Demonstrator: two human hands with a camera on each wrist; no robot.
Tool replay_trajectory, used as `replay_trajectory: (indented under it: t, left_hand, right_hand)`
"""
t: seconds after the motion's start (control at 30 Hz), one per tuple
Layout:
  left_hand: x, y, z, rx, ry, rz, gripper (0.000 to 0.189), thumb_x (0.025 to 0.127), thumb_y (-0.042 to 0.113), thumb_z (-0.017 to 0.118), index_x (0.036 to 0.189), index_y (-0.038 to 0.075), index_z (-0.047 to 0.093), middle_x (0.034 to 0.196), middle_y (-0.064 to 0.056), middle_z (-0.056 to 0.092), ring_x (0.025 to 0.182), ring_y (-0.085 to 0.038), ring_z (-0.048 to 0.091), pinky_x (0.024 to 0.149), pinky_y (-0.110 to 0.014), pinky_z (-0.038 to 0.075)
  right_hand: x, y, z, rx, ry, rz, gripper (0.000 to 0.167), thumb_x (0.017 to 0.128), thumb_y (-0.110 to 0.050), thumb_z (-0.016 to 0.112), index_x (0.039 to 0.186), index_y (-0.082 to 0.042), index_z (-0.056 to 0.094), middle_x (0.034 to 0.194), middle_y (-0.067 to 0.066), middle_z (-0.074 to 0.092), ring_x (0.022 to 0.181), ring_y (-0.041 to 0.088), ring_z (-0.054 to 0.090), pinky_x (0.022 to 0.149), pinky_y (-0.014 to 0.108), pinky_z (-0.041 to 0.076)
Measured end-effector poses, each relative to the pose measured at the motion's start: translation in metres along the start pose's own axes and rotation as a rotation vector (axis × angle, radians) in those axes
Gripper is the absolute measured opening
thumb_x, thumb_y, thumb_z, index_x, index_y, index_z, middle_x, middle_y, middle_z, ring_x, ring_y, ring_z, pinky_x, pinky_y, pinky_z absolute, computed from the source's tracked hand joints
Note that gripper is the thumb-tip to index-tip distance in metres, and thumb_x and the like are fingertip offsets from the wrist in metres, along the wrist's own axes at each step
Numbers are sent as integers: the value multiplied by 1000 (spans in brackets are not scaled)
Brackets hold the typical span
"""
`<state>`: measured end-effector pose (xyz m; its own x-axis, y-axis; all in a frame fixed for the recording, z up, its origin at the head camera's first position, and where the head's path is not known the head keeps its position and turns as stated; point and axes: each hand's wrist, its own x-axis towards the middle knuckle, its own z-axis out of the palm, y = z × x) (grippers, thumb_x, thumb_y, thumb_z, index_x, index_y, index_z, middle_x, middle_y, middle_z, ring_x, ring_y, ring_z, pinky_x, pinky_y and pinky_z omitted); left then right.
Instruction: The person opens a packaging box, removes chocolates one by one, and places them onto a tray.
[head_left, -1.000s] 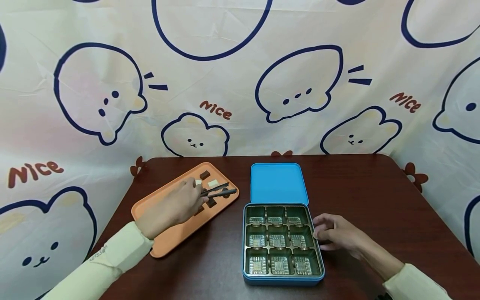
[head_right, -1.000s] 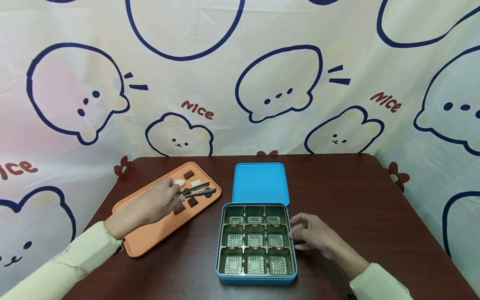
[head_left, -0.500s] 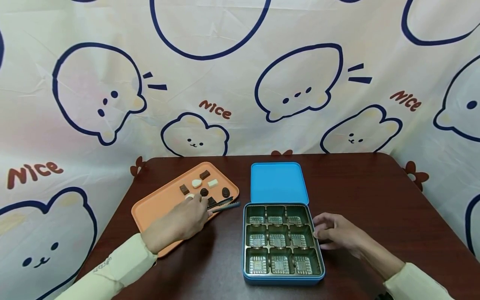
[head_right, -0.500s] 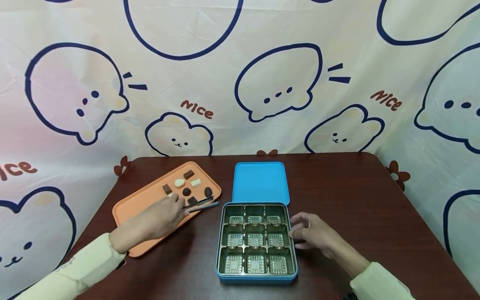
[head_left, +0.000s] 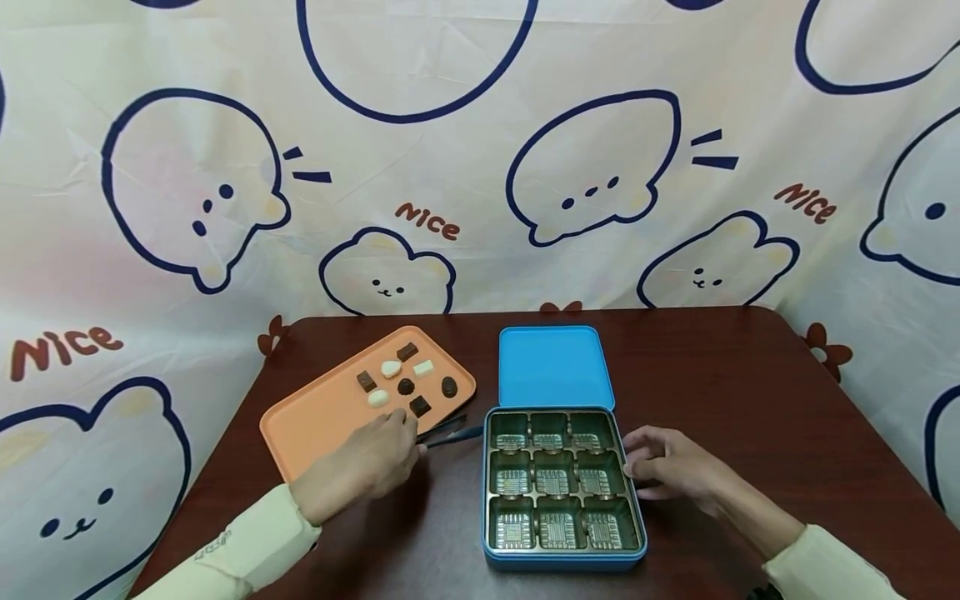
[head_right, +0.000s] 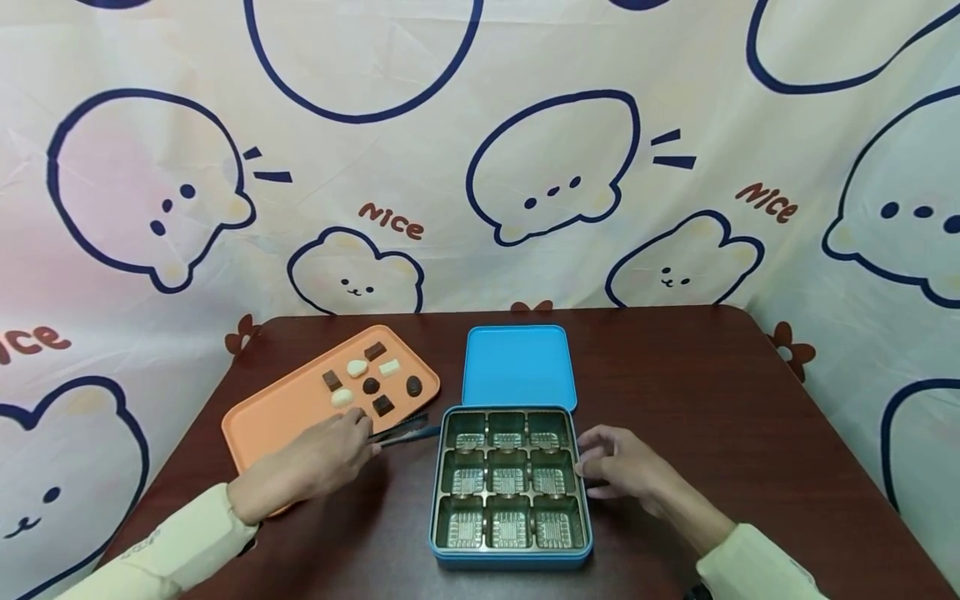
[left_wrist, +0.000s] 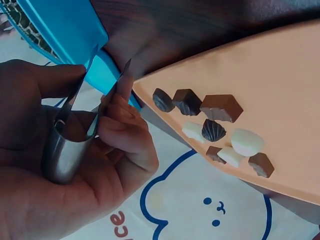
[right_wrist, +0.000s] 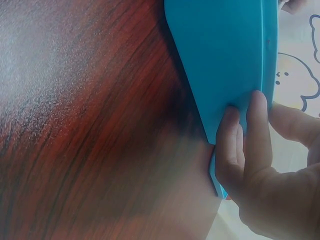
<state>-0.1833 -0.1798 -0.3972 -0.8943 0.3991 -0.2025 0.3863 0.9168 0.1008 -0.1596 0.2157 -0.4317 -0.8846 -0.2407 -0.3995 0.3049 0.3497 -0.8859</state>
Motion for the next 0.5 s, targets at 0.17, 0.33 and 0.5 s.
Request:
replay_trajectory:
  t: [0.17,0.33,0.5]
  left_hand:
    - [-1,-1,4,-13,-14,6,32,102,24,58,110,-7,58,102,-20,57,91,-34,59,78,-49,52]
    - [-1,-1,9,-53,-38,-11,30,98,23,65,104,-5,60,99,-19,58,85,-33,61,76,-50,52]
    - [-2,1,15,-80,-51,-13,27,94,22,70,97,-3,61,88,-14,57,73,-26,57,69,-47,51]
  right_hand:
    - [1,1,-1,2,-5,-5,45,93,-3,62,133,10,44,106,16,61,92,21,65,77,43,59]
    - [2,1,-1,-6,0,-2,45,94,-2,61,134,11,43,106,16,61,92,21,65,77,44,59]
    - [2,1,0,-4,5,11,44,94,-1,60,134,11,44,106,16,61,93,21,65,77,43,59]
